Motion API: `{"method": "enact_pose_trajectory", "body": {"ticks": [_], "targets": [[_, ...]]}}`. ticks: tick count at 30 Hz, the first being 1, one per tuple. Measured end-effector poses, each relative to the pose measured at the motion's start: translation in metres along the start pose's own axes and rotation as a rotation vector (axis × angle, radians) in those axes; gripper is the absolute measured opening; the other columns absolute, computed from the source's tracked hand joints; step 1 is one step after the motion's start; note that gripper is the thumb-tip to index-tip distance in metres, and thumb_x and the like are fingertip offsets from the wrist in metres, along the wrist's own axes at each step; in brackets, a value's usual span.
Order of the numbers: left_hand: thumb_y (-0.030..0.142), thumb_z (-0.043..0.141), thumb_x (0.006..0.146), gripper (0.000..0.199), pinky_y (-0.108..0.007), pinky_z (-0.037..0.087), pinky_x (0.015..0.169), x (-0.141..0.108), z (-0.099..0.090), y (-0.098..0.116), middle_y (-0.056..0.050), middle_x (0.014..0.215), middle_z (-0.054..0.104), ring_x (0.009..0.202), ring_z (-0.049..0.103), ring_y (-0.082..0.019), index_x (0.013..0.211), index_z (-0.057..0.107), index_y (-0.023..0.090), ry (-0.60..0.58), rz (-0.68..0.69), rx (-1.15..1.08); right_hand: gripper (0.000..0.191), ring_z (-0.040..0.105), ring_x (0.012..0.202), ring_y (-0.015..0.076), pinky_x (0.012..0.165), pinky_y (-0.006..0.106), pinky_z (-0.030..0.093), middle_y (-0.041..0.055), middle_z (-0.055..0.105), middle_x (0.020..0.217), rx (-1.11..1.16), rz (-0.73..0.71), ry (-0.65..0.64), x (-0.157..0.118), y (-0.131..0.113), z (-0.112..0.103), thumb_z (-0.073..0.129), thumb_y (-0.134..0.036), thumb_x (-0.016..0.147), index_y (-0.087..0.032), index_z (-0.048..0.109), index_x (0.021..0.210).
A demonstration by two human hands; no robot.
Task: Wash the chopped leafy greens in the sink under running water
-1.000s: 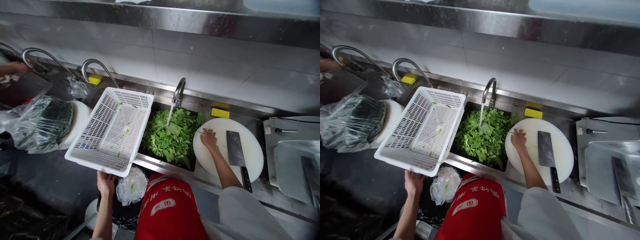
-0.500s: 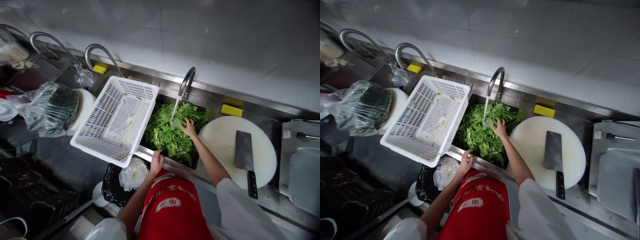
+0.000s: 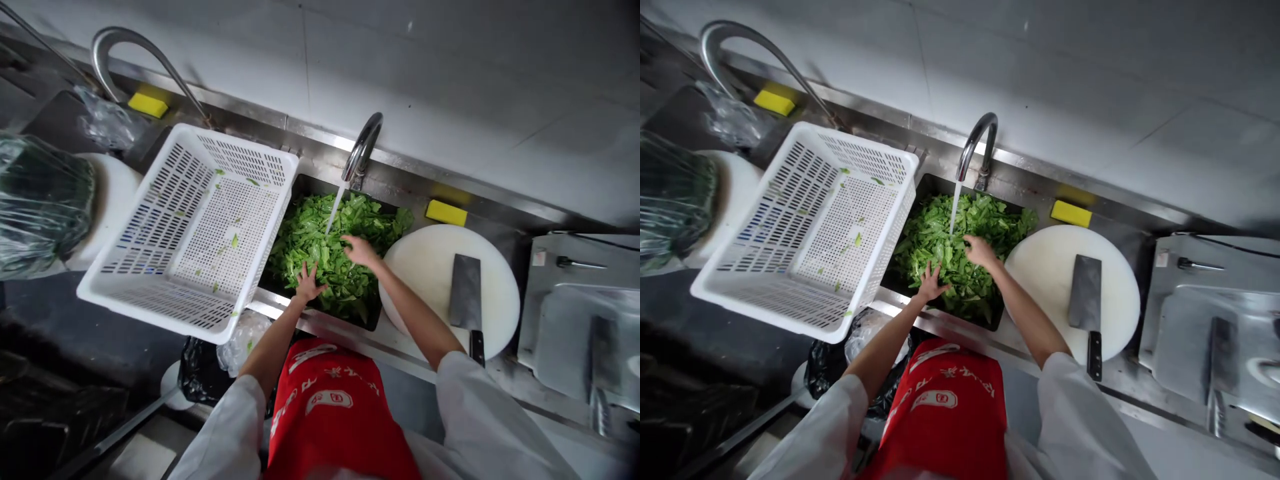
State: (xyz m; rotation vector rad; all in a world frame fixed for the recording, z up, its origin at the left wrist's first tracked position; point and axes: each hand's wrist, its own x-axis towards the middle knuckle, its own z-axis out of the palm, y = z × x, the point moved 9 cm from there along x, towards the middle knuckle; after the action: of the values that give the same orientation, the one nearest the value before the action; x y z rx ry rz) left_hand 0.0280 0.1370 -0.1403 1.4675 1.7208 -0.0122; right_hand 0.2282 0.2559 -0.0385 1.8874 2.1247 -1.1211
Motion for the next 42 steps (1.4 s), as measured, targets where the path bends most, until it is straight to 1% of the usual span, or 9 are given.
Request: {"method": "enact_pose_trajectory", "body": {"ticks": [3,5,11,15,18,23,26,32,42], "targets": [[0.068,0.073,0.080,0.102,-0.059,0.037,0.115,0.012,0.000,0.001,-0.019,0.172,0.011,0.151,0.030,-0.050,0.163,0.030,0.031,0.003,-0.012,0.075,0.041,0.067,0.118,0.0302,0.104,0.038,0.050,0.0163,0.071,0.127,-0.144,0.214,0.176,0.007,0.046,-0.057,0.051,-0.019,0.097,-0.016,0.068,0.135],[0.069,0.073,0.080,0.098,-0.057,0.041,0.112,0.017,-0.003,0.000,-0.017,0.171,0.016,0.147,0.036,-0.050,0.162,0.033,0.034,-0.013,-0.016,0.098,0.032,0.069,0.115,0.0305,0.101,0.037,0.052,0.0163,0.073,0.118,-0.156,0.224,0.130,0.007,0.052,-0.049,0.053,-0.020,0.096,-0.017,0.075,0.119],[0.053,0.075,0.084,0.087,-0.056,0.040,0.113,0.017,-0.015,-0.002,-0.018,0.167,0.022,0.146,0.040,-0.046,0.160,0.038,0.033,-0.003,0.043,0.076,0.019,0.074,0.078,0.0242,0.070,0.027,0.058,0.0125,0.074,0.079,0.025,0.183,-0.438,-0.055,0.017,0.118,0.066,-0.024,0.092,-0.011,0.077,0.084],[0.030,0.076,0.083,0.079,-0.053,0.031,0.122,0.010,-0.025,0.005,-0.021,0.160,0.035,0.154,0.031,-0.040,0.155,0.045,0.022,0.075,0.155,0.062,0.016,0.069,0.062,0.0157,0.056,0.020,0.054,0.0028,0.074,0.075,0.120,0.161,-0.511,-0.087,0.002,0.168,0.072,-0.032,0.090,-0.016,0.078,0.092],[0.027,0.069,0.084,0.064,-0.052,0.034,0.122,-0.007,-0.044,-0.005,-0.022,0.152,0.046,0.149,0.039,-0.039,0.146,0.055,0.015,0.243,0.180,-0.006,0.015,0.071,0.071,0.0169,0.067,0.022,0.057,0.0021,0.075,0.081,0.136,0.144,-0.404,-0.066,0.009,0.128,0.073,-0.031,0.089,-0.020,0.079,0.097],[0.028,0.051,0.093,0.031,-0.047,0.049,0.112,-0.054,-0.064,-0.040,-0.017,0.125,0.066,0.123,0.062,-0.031,0.114,0.071,0.016,0.458,0.175,-0.188,0.038,0.061,0.124,0.0308,0.106,0.041,0.048,0.0185,0.066,0.129,-0.026,0.298,0.170,0.013,0.079,-0.043,0.046,-0.024,0.101,-0.015,0.066,0.132],[0.031,0.049,0.095,0.029,-0.047,0.052,0.108,-0.087,-0.068,-0.056,-0.014,0.119,0.070,0.117,0.065,-0.029,0.107,0.071,0.018,0.548,0.192,-0.268,0.063,0.044,0.142,0.0397,0.107,0.051,0.046,0.0294,0.036,0.157,-0.183,0.569,0.274,0.041,0.139,-0.099,0.061,-0.029,0.097,-0.014,0.043,0.155],[0.029,0.049,0.095,0.027,-0.048,0.053,0.105,-0.132,-0.058,-0.082,-0.013,0.119,0.071,0.116,0.066,-0.028,0.105,0.072,0.020,0.598,0.151,-0.356,0.055,0.038,0.144,0.0457,0.103,0.059,0.044,0.0414,0.040,0.144,-0.327,0.626,0.108,0.069,0.166,-0.076,0.057,-0.012,0.095,0.001,0.047,0.148],[0.025,0.051,0.091,0.027,-0.038,0.058,0.090,-0.112,-0.051,-0.058,-0.011,0.111,0.074,0.102,0.070,-0.023,0.106,0.073,0.020,0.501,0.172,-0.516,0.065,0.065,0.104,0.0277,0.101,0.044,0.052,0.0142,0.063,0.121,-0.031,-0.083,0.258,0.101,-0.001,-0.067,0.064,-0.010,0.080,-0.019,0.056,0.144]]}}
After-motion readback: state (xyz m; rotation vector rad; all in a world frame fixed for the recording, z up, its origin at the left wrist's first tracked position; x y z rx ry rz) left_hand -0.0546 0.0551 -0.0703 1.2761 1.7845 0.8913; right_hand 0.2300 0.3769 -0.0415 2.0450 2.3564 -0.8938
